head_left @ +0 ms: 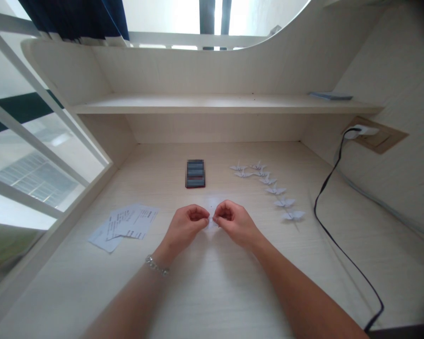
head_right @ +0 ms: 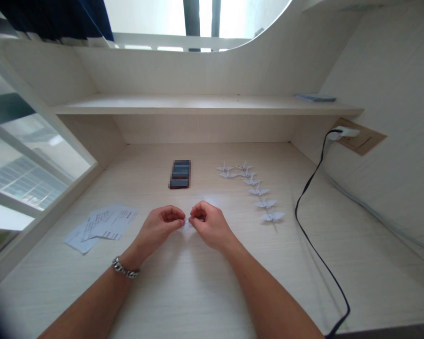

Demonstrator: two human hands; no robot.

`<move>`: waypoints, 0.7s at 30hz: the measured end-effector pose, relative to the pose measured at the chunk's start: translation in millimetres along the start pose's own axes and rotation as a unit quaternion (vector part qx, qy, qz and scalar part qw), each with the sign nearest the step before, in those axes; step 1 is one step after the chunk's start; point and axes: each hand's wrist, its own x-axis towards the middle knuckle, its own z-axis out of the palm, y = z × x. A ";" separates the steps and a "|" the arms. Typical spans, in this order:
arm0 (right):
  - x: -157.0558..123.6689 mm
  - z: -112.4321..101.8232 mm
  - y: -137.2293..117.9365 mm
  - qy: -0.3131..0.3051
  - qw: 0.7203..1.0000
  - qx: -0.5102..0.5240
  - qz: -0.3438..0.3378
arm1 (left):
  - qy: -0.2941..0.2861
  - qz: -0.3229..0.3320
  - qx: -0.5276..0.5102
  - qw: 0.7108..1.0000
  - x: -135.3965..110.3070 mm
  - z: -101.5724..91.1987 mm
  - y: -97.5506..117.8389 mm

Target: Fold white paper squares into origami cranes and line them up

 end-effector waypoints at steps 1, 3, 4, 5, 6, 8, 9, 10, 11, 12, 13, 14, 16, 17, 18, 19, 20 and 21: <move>0.4 -0.7 -0.2 0.002 1.000 0.003 -0.001 | 0.000 -0.003 -0.004 1.000 0.5 -1.0 0.5; 1.2 -1.9 -0.6 0.005 1.000 0.009 -0.006 | 0.002 -0.008 -0.024 1.000 1.0 -2.3 2.3; 1.6 -2.4 -0.9 0.010 1.000 0.009 -0.009 | 0.004 -0.012 -0.039 0.999 1.0 -2.3 3.1; 1.9 -2.8 -1.0 0.016 1.000 0.007 -0.013 | 0.007 -0.016 -0.056 0.998 0.9 -2.0 3.7; 2.1 -3.1 -1.1 0.022 1.000 0.006 -0.016 | 0.007 -0.021 -0.070 0.997 0.7 -1.4 3.8; 2.3 -3.3 -0.7 0.034 0.999 0.010 -0.023 | -0.003 -0.029 -0.078 0.997 0.6 0.2 1.9; 2.4 -3.3 -0.3 0.038 0.999 0.014 -0.025 | -0.011 -0.029 -0.068 0.997 0.8 0.9 0.1; 2.3 -3.1 0.3 0.040 0.999 0.015 -0.026 | -0.020 -0.026 -0.045 0.998 1.1 1.5 -2.0; 2.2 -2.8 0.9 0.040 0.999 0.014 -0.026 | -0.023 -0.017 -0.015 0.999 1.5 1.8 -4.1; 2.0 -2.4 1.6 0.040 0.999 0.010 -0.025 | -0.025 -0.006 0.013 1.000 1.9 2.0 -6.0; 1.8 -1.9 2.3 0.039 0.999 0.003 -0.023 | -0.026 0.008 0.038 0.999 2.1 1.9 -7.4; 1.5 -1.4 2.9 0.036 0.999 -0.006 -0.023 | -0.026 0.024 0.059 0.998 2.2 1.8 -8.1; 0.8 -0.3 3.7 0.029 0.999 -0.027 -0.026 | -0.032 0.052 0.097 0.993 1.6 1.5 -7.6; 0.5 0.1 3.9 0.025 0.999 -0.038 -0.030 | -0.035 0.063 0.117 0.991 1.1 1.5 -6.7; 0.3 0.4 4.0 0.021 0.998 -0.048 -0.033 | -0.037 0.072 0.135 0.987 0.4 1.6 -5.6; 0.2 0.7 3.9 0.018 0.998 -0.057 -0.034 | -0.039 0.078 0.152 0.985 -0.3 1.7 -4.5; 0.1 0.8 3.9 0.018 0.997 -0.064 -0.035 | -0.039 0.082 0.166 0.982 -1.0 1.9 -3.5; 0.1 0.8 3.8 0.017 0.997 -0.070 -0.033 | -0.040 0.085 0.176 0.980 -1.5 2.1 -2.7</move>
